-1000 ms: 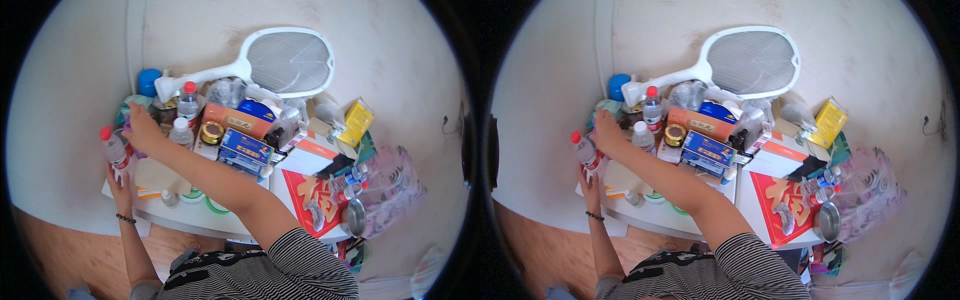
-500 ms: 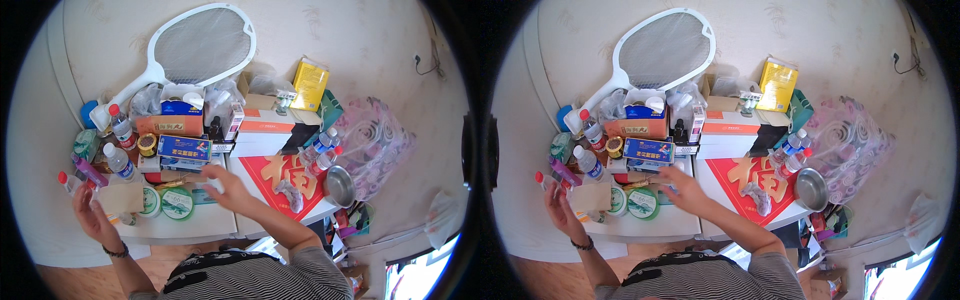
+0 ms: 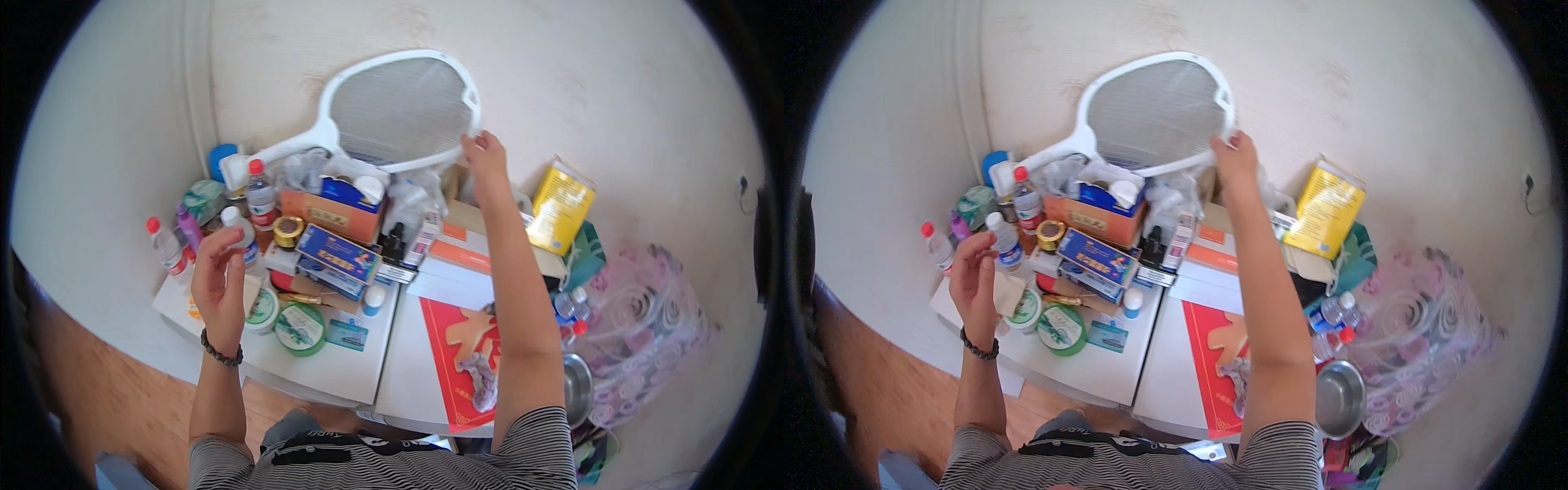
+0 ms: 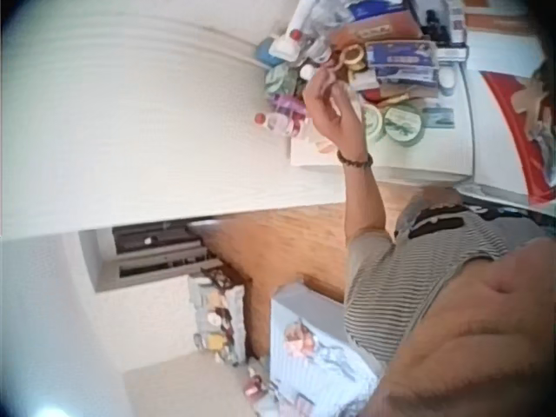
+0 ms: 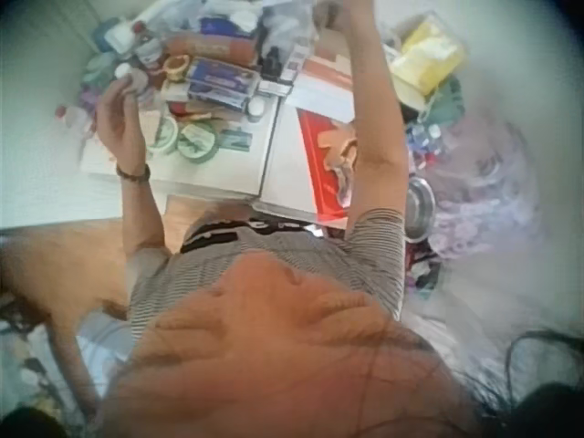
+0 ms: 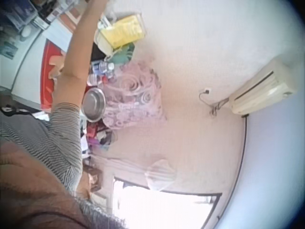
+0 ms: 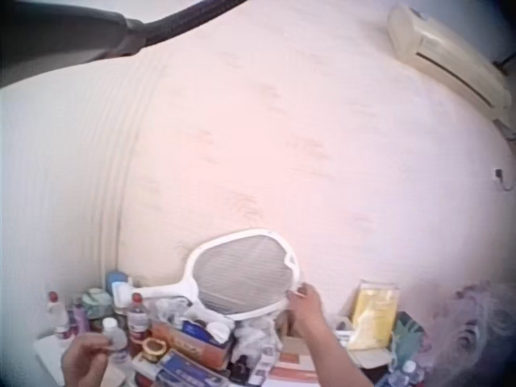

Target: The person organizes a cluttered white cabinet surface in a bedroom. They wipe the surface with a cloth, move a mosquito racket, and handle various items including bottles, jars, and boxes. The person opens a tin can, inspects a blister pack, and rearranges items on the cabinet.

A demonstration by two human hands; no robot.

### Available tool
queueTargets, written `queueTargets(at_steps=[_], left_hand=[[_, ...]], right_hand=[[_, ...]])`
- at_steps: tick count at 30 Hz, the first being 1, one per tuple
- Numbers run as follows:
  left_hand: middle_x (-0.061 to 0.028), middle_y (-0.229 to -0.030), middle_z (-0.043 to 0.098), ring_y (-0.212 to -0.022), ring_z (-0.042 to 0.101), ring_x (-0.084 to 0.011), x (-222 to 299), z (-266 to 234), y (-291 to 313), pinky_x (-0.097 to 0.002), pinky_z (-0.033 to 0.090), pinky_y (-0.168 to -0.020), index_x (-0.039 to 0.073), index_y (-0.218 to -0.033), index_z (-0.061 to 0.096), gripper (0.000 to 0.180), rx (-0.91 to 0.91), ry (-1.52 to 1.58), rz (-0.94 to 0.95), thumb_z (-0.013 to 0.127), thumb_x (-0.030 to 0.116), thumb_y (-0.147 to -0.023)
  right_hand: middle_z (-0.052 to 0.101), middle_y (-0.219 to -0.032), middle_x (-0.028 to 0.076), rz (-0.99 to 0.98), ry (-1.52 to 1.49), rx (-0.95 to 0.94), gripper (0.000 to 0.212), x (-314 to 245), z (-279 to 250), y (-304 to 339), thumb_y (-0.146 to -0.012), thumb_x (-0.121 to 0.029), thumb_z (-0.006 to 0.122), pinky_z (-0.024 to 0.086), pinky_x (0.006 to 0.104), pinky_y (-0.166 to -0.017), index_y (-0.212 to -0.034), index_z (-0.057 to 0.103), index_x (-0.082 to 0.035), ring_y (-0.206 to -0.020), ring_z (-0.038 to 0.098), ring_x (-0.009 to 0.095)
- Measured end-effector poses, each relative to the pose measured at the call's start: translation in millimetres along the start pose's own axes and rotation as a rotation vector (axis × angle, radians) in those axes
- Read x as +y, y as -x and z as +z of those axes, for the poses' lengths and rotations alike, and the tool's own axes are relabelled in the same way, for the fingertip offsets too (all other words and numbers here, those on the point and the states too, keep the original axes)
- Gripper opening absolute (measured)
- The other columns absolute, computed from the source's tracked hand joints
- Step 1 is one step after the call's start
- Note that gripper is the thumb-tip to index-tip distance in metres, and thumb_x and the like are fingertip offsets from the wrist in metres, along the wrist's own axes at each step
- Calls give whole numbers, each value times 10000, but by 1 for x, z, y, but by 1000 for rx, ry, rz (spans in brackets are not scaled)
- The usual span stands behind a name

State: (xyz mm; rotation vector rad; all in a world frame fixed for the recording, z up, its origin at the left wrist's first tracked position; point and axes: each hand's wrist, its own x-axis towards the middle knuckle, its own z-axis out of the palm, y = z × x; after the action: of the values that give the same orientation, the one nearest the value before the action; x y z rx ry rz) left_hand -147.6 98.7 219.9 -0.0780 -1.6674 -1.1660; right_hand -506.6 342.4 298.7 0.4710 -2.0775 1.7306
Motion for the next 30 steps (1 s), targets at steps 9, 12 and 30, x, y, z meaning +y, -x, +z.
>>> queueTargets(at_steps=[9, 12, 30], left_hand=[[-39, -1150, 600, -1081, 552, -117, -64, -81, -43, -246, 436, -909, 33, -1182, 575, 250, 152, 54, -200, 529, 17, -937], [-36, -1146, 597, -1071, 554, -118, -90, -102, -53, -252, 435, -912, 31, -1183, 575, 254, 103, 49, -233, 540, 27, -932], [-166, -1095, 619, -987, 600, -239, -177, -111, -253, -347, 488, -870, -8, -1180, 538, 371, -569, -248, -174, 652, 142, -862]], right_hand=[[633, -894, 116, 77, -659, 25, 96, -26, 46, -9, -906, -25, 575, 530, 327, -698, -992, 569, 15, -778, 644, 210], [634, -871, 122, -91, -668, 44, 100, -54, 56, -18, -922, -18, 559, 537, 334, -659, -981, 563, 63, -709, 640, 216], [640, -739, 135, -659, -279, -282, 133, -338, 209, -55, -899, -68, 571, 503, 298, -553, -893, 621, 55, -622, 626, 204]])
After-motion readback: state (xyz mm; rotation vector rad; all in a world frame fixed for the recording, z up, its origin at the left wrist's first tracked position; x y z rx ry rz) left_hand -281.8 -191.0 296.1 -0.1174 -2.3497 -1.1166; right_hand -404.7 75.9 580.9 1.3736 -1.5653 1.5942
